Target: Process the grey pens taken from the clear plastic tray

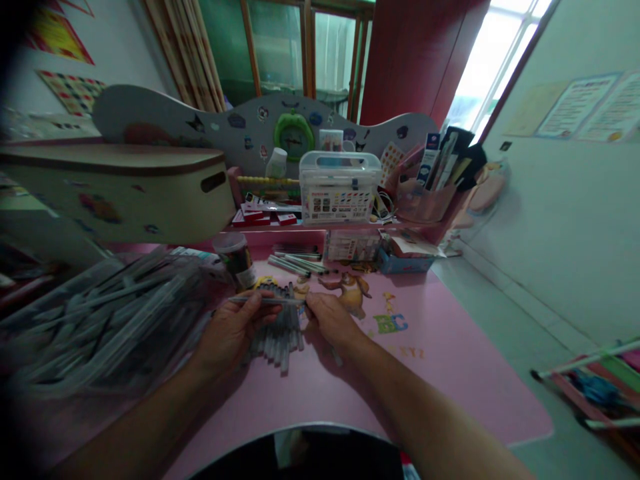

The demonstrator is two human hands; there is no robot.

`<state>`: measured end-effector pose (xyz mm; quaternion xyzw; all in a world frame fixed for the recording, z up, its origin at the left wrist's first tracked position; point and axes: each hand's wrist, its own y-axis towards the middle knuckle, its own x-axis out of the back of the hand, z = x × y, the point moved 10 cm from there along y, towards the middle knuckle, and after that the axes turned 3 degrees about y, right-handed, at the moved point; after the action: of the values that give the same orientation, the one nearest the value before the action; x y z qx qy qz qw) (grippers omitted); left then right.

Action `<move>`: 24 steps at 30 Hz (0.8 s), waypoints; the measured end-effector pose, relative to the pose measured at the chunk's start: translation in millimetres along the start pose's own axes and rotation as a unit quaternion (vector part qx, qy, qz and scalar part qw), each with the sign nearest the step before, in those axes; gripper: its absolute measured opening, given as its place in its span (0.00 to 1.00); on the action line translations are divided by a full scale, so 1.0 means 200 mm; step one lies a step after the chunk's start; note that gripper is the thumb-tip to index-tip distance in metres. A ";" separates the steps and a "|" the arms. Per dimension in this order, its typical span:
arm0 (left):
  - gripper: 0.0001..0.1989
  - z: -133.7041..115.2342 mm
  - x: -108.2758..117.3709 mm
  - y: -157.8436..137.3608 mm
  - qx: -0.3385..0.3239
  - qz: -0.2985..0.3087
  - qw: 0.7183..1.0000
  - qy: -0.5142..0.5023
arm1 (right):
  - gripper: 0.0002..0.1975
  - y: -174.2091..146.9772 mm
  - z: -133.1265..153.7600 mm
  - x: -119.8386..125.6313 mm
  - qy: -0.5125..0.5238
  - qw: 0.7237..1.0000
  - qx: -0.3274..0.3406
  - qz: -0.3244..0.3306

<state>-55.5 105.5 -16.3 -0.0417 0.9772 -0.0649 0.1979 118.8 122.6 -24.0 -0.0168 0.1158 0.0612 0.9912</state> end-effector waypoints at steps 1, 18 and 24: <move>0.17 -0.01 0.00 0.00 -0.001 -0.001 1.000 -0.002 | 0.19 0.00 0.00 -0.01 0.009 1.000 -0.003 0.011; 0.16 -0.05 0.05 0.00 -0.025 -0.053 0.998 -0.017 | 0.12 0.01 -0.03 -0.01 0.105 0.992 -0.070 0.017; 0.18 -0.06 0.05 -0.01 -0.048 -0.048 0.997 0.021 | 0.14 -0.05 -0.03 -0.11 0.270 0.937 -0.202 0.093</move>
<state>-70.1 103.2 -9.0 -0.0965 0.9800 -0.0278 0.1719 96.5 109.7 -25.2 -0.2222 0.3648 0.1681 0.8884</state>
